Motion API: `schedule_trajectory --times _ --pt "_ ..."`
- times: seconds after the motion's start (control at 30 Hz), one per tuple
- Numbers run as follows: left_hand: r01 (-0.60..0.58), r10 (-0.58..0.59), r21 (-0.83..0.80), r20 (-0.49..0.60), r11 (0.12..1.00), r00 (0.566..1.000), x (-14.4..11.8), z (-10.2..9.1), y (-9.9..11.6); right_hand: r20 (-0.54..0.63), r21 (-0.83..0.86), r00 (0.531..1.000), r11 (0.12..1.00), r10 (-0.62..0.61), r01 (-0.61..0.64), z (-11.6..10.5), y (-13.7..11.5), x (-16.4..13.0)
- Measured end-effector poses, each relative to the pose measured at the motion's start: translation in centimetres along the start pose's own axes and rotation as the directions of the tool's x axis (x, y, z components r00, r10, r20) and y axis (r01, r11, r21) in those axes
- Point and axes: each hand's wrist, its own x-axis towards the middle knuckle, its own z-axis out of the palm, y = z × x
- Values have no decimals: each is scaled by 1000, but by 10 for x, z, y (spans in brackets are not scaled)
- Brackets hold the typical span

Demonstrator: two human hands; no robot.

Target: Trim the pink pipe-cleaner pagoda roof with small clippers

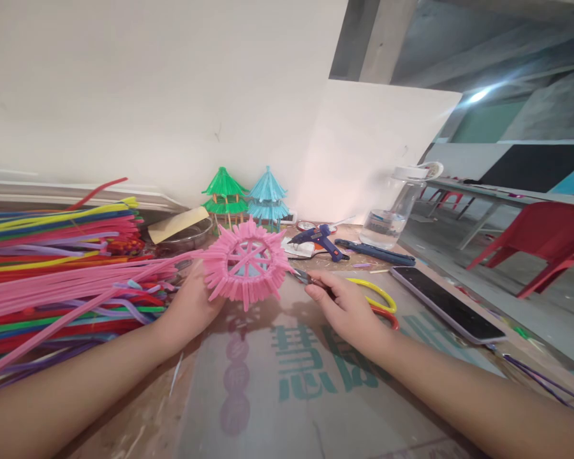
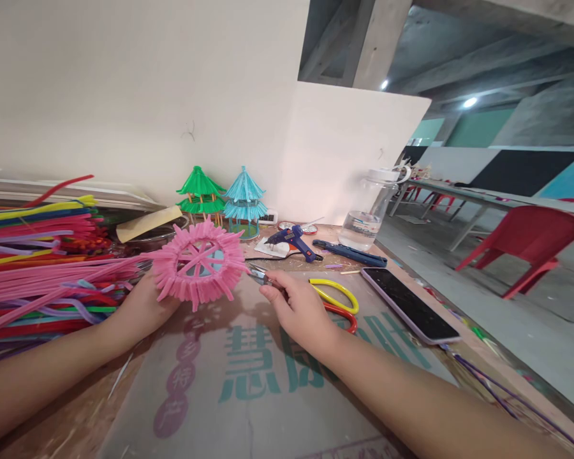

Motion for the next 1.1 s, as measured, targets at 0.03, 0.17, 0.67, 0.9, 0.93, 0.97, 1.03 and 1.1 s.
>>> schedule_trajectory --times 0.03,0.17,0.67,0.9,0.93,0.97,1.03,1.1 --pt "-2 2 2 -2 1000 1000 0 0 0 2 9 1000 1000 -7 7 0 0 0" --pt "8 -8 30 9 1000 1000 -1 0 -1 -4 37 999 999 -36 36 0 0 1" --pt "27 -28 24 29 999 999 -2 1 -2 -6 103 1000 995 0 1 1 0 1" --pt "56 -57 47 37 997 998 -3 1 -3 -25 82 999 996 -22 24 1 1 0" --pt "62 -64 42 42 997 997 -3 1 -4 -26 79 999 997 -20 22 1 2 0" --pt "68 -69 37 44 997 997 -3 2 -5 -25 79 1000 997 -17 19 1 2 0" --pt "81 -82 30 51 996 995 -5 2 -7 -21 86 1000 996 -10 11 1 3 0" --pt "88 -90 29 58 996 994 -6 2 -8 -16 99 1000 995 0 2 1 3 0"
